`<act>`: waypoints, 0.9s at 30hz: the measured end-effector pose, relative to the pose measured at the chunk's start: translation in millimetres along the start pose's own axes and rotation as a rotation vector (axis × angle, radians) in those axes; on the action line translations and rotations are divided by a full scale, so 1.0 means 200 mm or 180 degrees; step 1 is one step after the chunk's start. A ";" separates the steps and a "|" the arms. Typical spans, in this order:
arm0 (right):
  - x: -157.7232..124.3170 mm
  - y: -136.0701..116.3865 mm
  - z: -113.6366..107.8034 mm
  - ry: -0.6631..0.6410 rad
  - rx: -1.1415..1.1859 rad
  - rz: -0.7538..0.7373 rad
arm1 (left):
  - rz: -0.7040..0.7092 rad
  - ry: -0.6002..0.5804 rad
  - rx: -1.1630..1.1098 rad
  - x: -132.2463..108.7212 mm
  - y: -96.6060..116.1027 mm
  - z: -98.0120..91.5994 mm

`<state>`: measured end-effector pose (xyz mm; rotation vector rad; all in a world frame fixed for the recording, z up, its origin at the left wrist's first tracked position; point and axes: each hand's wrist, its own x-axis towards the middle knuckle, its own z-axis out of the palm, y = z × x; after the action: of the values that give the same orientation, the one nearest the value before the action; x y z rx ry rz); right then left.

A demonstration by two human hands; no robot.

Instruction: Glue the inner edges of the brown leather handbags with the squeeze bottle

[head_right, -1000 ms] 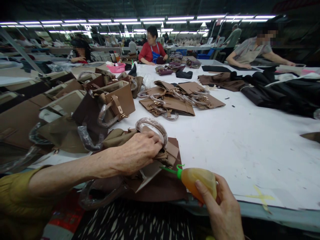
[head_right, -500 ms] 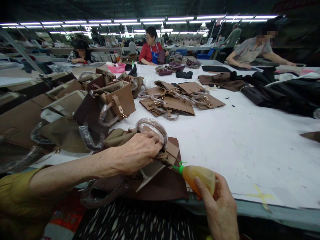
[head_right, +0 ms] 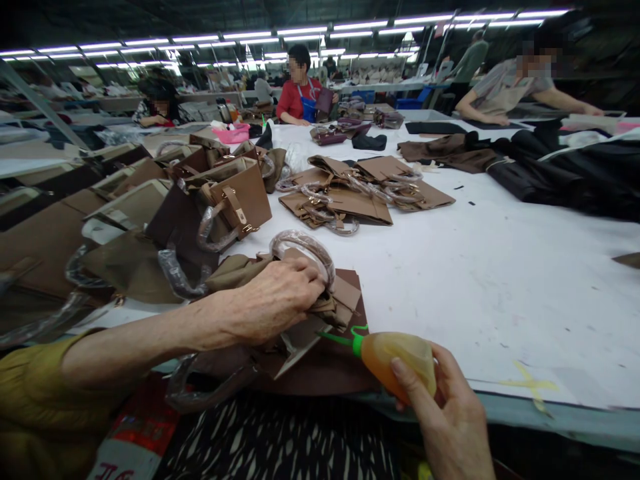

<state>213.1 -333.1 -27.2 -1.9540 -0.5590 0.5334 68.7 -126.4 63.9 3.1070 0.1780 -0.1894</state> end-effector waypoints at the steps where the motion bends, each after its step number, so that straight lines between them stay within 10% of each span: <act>1: -0.01 0.01 0.00 -0.0053 0.0032 -0.0002 | 0.0017 0.0021 -0.0013 0.00 0.00 0.00; 27: -0.18 0.08 -0.01 -0.0240 0.0399 0.0276 | 0.0081 -0.0005 0.0046 0.00 0.00 0.00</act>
<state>188.5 -361.3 -36.3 -1.8511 -0.4780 0.6829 69.1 -125.5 63.1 3.1215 0.1376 -0.1934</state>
